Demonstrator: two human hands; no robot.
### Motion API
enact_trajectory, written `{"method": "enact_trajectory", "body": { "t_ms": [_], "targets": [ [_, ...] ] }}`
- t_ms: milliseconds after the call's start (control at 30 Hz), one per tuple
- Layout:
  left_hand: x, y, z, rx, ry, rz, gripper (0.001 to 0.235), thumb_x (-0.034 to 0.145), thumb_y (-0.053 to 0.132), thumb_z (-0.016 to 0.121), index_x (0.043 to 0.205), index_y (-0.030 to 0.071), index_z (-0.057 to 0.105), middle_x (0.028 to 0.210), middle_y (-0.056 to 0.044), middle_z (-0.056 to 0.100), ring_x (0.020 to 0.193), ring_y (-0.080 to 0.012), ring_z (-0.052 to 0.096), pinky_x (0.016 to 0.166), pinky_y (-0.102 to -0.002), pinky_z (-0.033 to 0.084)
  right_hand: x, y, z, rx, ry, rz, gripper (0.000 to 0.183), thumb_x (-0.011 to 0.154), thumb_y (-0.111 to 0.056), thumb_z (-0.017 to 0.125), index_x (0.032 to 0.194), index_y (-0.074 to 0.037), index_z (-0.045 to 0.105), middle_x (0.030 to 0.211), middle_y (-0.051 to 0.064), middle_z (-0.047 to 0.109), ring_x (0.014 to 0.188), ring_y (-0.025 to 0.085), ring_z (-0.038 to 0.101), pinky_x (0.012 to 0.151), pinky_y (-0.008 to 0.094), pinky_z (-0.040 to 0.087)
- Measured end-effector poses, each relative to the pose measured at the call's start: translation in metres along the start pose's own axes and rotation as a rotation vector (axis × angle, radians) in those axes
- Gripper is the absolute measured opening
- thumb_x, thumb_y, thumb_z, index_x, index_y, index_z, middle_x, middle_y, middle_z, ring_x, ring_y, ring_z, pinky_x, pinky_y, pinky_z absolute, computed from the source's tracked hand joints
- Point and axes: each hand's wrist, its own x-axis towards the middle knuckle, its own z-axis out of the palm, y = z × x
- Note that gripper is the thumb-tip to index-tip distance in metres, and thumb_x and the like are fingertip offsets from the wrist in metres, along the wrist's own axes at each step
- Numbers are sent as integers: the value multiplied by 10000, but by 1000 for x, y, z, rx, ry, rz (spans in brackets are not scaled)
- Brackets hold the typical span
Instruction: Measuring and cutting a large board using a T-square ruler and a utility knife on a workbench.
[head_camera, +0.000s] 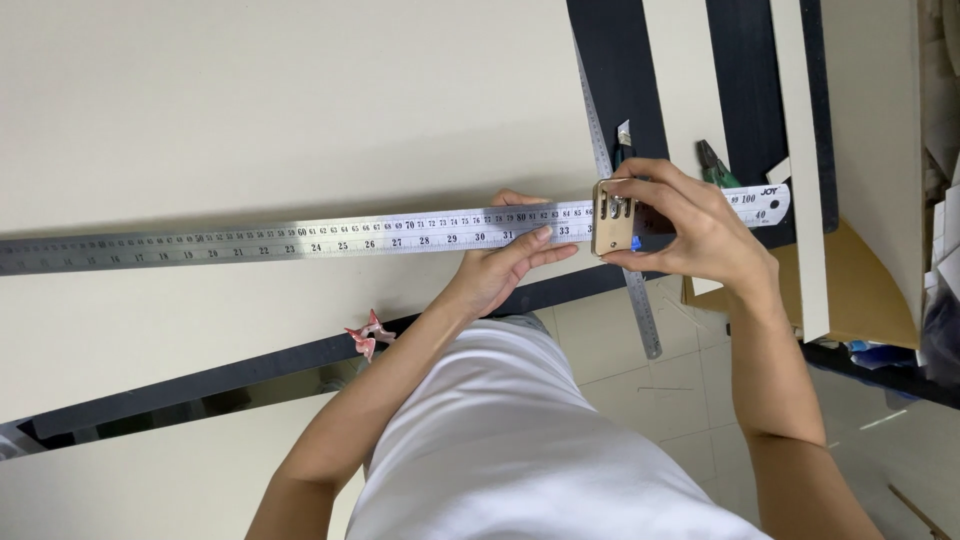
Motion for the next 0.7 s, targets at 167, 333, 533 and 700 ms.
{"method": "enact_trajectory", "body": {
  "t_ms": [167, 333, 533, 700],
  "targets": [
    [0, 0, -2, -4, -1, -1, 322, 994, 103, 615, 1230, 121, 397, 1276, -193, 496, 1153, -397, 628, 1009, -485, 564, 4, -5, -3, 6, -2, 13, 711, 542, -39, 959, 1194, 21, 683, 1167, 234, 683, 931, 409, 702, 777, 464, 583],
    [0, 3, 0, -8, -5, -1, 310, 996, 98, 612, 1212, 135, 393, 1293, -173, 492, 1166, -403, 618, 1014, -485, 558, 5, -6, -5, 1, -12, 20, 758, 530, -35, 956, 1223, 60, 667, 1162, 269, 674, 938, 438, 692, 766, 477, 578],
    [-1, 2, -1, -7, -1, 0, 308, 998, 100, 607, 1213, 132, 389, 1312, -197, 486, 1170, -424, 609, 1014, -496, 556, 5, -7, -4, -19, -7, 24, 773, 537, -57, 963, 1244, 56, 673, 1179, 255, 674, 906, 411, 689, 757, 465, 573],
    [0, 0, -3, -9, -4, -1, 319, 994, 102, 613, 1216, 122, 385, 1318, -218, 474, 1177, -434, 601, 1015, -491, 558, 6, -9, -3, -34, 3, 41, 772, 535, -70, 966, 1244, 51, 686, 1177, 254, 685, 810, 380, 684, 721, 460, 568]
  ]
}}
